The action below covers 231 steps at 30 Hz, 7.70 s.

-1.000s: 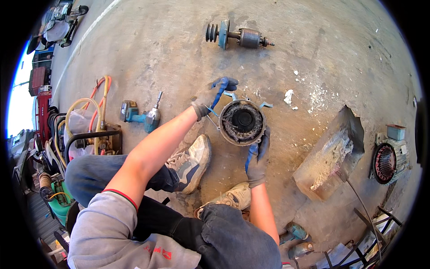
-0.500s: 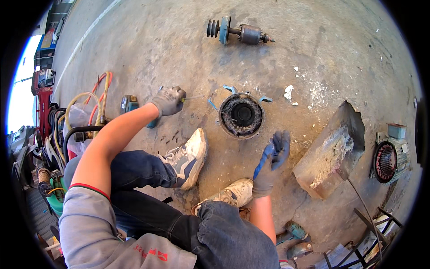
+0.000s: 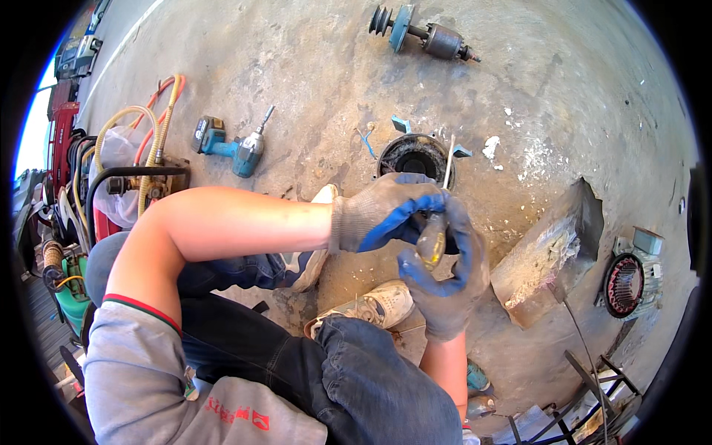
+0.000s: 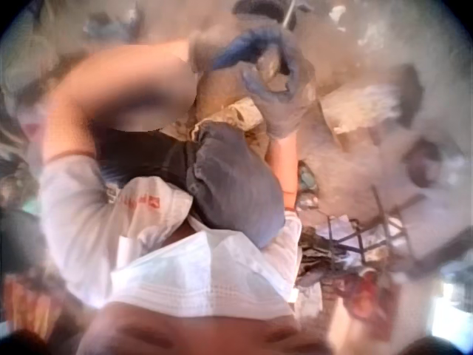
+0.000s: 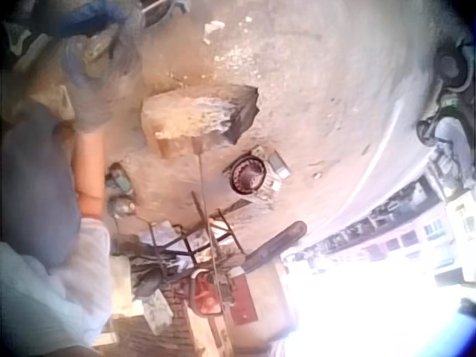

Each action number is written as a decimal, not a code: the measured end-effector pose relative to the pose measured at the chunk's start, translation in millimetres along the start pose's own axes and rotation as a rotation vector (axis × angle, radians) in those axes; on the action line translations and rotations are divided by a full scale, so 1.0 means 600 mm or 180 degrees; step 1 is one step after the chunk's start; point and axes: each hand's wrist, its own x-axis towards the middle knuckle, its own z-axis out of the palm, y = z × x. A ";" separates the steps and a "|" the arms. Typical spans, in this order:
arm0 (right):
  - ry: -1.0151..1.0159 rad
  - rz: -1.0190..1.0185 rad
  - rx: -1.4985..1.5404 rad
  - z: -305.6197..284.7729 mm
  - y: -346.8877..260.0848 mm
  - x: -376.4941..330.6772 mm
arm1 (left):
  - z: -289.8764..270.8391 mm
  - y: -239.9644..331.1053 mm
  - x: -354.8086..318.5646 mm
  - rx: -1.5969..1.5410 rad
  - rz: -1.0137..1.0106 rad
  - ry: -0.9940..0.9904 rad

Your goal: The person disassembles an electric motor on a concrete floor. They use a cordless impact driver to remove bolts from the motor housing, then separate the stator and rotor. The person uses a screwdriver to pry off a fan cover and a pneumatic air gun to blow dust out of the motor components.

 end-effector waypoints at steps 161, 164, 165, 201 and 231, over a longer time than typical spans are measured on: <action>0.0777 0.1593 0.1131 -0.071 -0.023 -0.035 | 0.071 0.087 0.046 0.0895 0.1645 0.0141; 0.1416 0.1966 0.1481 -0.173 -0.059 -0.059 | 0.164 0.059 0.042 -0.0471 0.1450 -0.0704; 0.1647 0.1895 0.1448 -0.209 -0.057 -0.075 | 0.197 0.035 0.047 -0.0617 0.1336 -0.0890; -0.0095 0.4385 -0.0390 -0.517 0.086 -0.014 | 0.424 -0.250 0.033 -0.1114 -0.1358 -0.0075; 0.1159 0.4100 0.1566 -0.497 0.033 -0.059 | 0.353 -0.211 0.054 -0.0724 -0.1526 -0.0623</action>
